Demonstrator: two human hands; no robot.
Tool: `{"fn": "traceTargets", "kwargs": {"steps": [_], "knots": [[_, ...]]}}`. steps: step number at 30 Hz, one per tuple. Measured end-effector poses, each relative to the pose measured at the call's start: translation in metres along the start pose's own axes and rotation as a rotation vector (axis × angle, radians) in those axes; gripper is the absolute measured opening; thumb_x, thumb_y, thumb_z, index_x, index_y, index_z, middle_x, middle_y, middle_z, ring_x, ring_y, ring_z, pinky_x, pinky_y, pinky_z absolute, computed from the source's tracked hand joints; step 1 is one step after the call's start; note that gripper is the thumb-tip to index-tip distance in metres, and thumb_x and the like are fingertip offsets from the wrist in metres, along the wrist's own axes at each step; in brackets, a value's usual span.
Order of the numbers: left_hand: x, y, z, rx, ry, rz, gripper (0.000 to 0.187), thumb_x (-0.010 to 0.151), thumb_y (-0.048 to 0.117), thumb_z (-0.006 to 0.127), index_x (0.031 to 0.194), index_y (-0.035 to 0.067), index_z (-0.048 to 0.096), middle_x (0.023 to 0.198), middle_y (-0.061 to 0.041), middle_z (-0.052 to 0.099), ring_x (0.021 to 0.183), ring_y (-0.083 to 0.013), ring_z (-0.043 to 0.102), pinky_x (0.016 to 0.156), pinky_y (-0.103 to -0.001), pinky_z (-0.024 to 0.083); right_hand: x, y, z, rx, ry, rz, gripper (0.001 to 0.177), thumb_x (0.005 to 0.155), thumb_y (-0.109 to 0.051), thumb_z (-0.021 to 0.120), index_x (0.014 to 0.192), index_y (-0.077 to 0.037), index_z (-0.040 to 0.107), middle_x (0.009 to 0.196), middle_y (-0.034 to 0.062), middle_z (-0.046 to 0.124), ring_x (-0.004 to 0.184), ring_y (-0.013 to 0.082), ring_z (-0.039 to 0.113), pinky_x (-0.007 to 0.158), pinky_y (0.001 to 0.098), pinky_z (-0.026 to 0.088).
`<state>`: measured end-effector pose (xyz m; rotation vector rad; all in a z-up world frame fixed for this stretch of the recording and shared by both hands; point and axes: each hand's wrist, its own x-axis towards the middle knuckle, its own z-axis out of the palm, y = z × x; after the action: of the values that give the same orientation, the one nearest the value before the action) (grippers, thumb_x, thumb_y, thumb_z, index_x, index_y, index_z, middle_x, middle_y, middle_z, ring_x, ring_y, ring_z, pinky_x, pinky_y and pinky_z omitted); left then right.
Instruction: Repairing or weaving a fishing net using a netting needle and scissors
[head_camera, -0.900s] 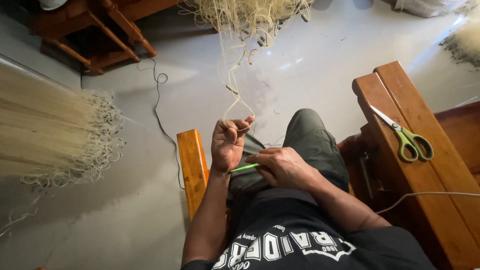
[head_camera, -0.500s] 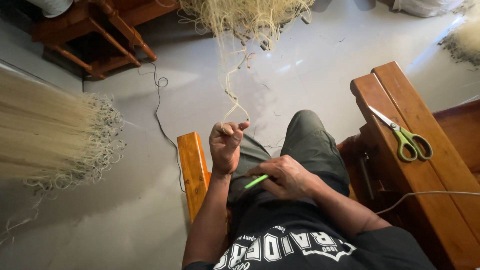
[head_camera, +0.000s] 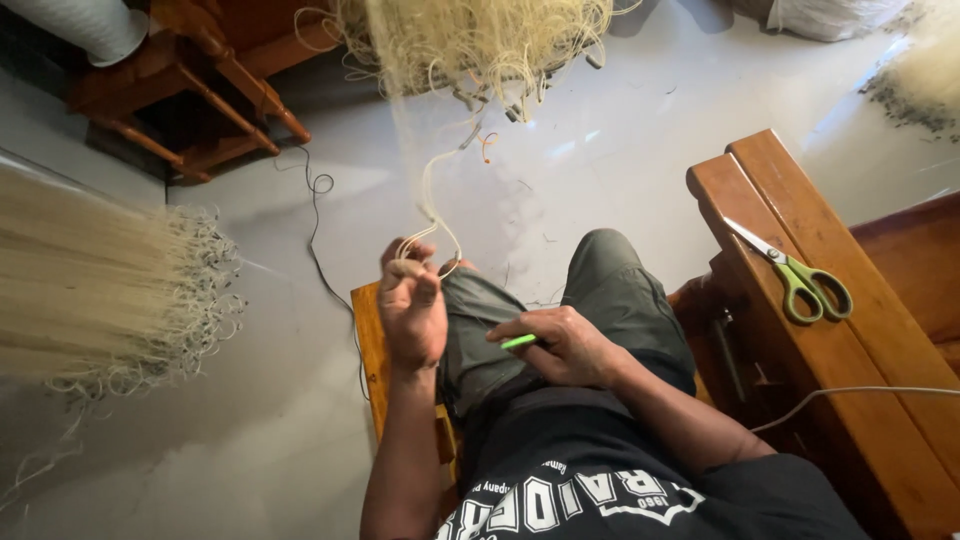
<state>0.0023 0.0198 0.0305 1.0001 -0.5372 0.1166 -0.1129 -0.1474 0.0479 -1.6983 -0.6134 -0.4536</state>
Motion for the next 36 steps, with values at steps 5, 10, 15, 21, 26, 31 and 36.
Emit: {"fn": "traceTargets", "kwargs": {"steps": [5, 10, 15, 21, 26, 31, 36], "knots": [[0.004, 0.013, -0.014, -0.008, -0.032, -0.067, 0.024, 0.09, 0.012, 0.074, 0.089, 0.009, 0.05, 0.118, -0.008, 0.05, 0.093, -0.0151, 0.06, 0.083, -0.025, 0.05, 0.004, -0.003, -0.012, -0.052, 0.002, 0.067, 0.021, 0.092, -0.006, 0.063, 0.11, -0.003, 0.073, 0.07, 0.0176, 0.064, 0.058, 0.0358, 0.067, 0.054, 0.0399, 0.053], [0.004, 0.011, -0.008, -0.061, -0.068, -0.086, 0.023, 0.091, 0.002, 0.069, 0.092, 0.004, 0.047, 0.101, -0.014, 0.053, 0.085, -0.0246, 0.066, 0.075, -0.028, 0.051, 0.009, -0.011, -0.02, -0.096, 0.022, 0.032, 0.021, 0.091, -0.004, 0.062, 0.109, -0.003, 0.073, 0.067, 0.0146, 0.06, 0.054, 0.0308, 0.063, 0.051, 0.0357, 0.05], [0.003, 0.006, -0.003, 0.049, -0.158, -0.041, 0.021, 0.09, -0.005, 0.067, 0.094, -0.001, 0.047, 0.099, -0.015, 0.056, 0.105, -0.035, 0.069, 0.093, -0.039, 0.053, 0.011, -0.028, -0.023, -0.057, 0.034, 0.028, 0.018, 0.093, -0.009, 0.064, 0.107, -0.002, 0.074, 0.067, 0.0114, 0.061, 0.054, 0.0223, 0.061, 0.051, 0.0315, 0.049], [-0.002, -0.005, 0.01, 0.119, -0.111, -0.02, 0.039, 0.079, 0.0, 0.083, 0.096, 0.004, 0.048, 0.106, -0.011, 0.056, 0.112, -0.0306, 0.067, 0.097, -0.036, 0.051, 0.012, -0.035, -0.024, -0.123, -0.1, 0.02, 0.055, 0.093, -0.052, 0.06, 0.119, -0.005, 0.069, 0.086, 0.0119, 0.065, 0.053, 0.0218, 0.061, 0.047, 0.0332, 0.051], [-0.005, -0.007, 0.012, 0.06, -0.004, -0.046, 0.019, 0.093, 0.003, 0.07, 0.091, 0.002, 0.051, 0.096, -0.013, 0.058, 0.102, -0.0327, 0.071, 0.092, -0.04, 0.054, 0.027, -0.016, -0.038, -0.413, -0.018, 0.061, 0.043, 0.101, -0.04, 0.047, 0.12, -0.01, 0.07, 0.081, 0.0142, 0.065, 0.06, 0.038, 0.065, 0.053, 0.0464, 0.054], [-0.004, 0.001, 0.019, -0.013, 0.082, -0.095, 0.019, 0.096, 0.005, 0.066, 0.087, 0.003, 0.049, 0.086, -0.012, 0.059, 0.091, -0.0278, 0.071, 0.089, -0.042, 0.056, 0.046, -0.009, -0.048, -0.641, 0.071, 0.053, 0.029, 0.097, -0.03, 0.063, 0.122, -0.019, 0.069, 0.076, 0.0086, 0.067, 0.06, 0.035, 0.067, 0.054, 0.0434, 0.054], [-0.004, -0.003, 0.013, -0.084, 0.172, -0.235, 0.017, 0.096, 0.011, 0.063, 0.087, 0.008, 0.049, 0.08, -0.011, 0.062, 0.084, -0.0259, 0.072, 0.082, -0.032, 0.055, 0.061, 0.0, -0.052, -0.744, -0.001, -0.088, 0.012, 0.097, -0.019, 0.064, 0.107, -0.021, 0.071, 0.088, 0.0058, 0.065, 0.07, 0.0326, 0.068, 0.058, 0.0424, 0.056]]}}
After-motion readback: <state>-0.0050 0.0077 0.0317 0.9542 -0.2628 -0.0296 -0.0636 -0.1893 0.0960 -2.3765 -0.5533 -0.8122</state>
